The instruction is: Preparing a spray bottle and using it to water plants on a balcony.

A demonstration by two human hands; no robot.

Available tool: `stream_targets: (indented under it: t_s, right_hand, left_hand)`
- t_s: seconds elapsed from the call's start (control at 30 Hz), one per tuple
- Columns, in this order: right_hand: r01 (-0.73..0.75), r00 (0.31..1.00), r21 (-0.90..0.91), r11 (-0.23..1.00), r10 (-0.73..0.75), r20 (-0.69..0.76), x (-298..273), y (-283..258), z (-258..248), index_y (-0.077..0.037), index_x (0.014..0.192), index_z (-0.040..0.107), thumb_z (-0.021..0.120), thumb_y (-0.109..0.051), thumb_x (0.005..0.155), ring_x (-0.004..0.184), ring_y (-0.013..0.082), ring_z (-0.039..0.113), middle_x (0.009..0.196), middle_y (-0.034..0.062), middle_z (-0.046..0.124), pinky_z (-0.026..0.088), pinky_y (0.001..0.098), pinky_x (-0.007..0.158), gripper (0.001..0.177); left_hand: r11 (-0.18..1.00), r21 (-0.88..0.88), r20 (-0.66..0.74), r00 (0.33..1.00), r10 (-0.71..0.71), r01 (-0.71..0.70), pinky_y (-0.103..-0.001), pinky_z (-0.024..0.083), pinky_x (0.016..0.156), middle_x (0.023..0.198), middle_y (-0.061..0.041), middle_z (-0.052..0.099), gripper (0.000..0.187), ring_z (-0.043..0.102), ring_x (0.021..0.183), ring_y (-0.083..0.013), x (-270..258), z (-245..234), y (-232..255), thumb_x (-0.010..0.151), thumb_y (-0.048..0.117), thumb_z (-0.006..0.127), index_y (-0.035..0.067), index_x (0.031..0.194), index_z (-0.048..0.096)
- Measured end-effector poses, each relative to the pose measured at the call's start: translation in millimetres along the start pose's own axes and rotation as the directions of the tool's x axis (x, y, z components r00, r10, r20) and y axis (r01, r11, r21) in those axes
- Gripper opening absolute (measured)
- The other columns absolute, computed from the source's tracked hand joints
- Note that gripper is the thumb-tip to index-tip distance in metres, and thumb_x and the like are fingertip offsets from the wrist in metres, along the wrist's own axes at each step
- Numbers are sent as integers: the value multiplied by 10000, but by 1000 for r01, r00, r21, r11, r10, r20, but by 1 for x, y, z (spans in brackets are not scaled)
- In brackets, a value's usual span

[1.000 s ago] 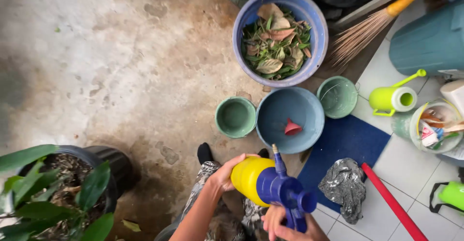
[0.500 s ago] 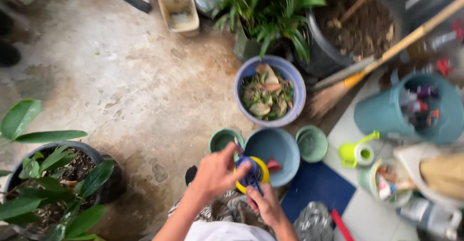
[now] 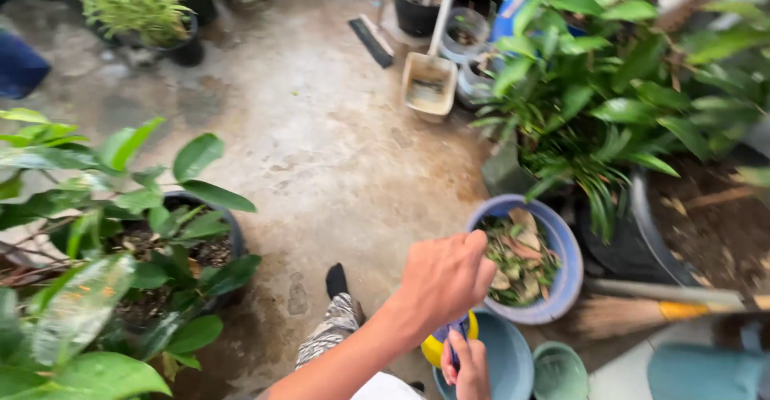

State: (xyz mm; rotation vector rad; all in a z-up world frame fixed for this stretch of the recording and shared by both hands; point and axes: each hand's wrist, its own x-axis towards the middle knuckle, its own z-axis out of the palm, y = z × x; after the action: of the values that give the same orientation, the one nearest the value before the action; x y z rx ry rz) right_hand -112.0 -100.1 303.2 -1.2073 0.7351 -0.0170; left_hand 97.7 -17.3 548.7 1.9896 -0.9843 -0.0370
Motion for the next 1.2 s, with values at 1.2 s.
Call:
stream_targets:
  t_s: [1.2]
  right_hand:
    - [-521,802,-70,851,515,303,519,-233,256,-56,618,465,494,-523,886,303,202,326,408,65,365,264,347,321,539]
  left_hand:
    - [767,198,-171,792,-586,610,-536,545,647,754,-205,693,335,684,709,-398,335,-79,-410,929,300,528,63,740,671]
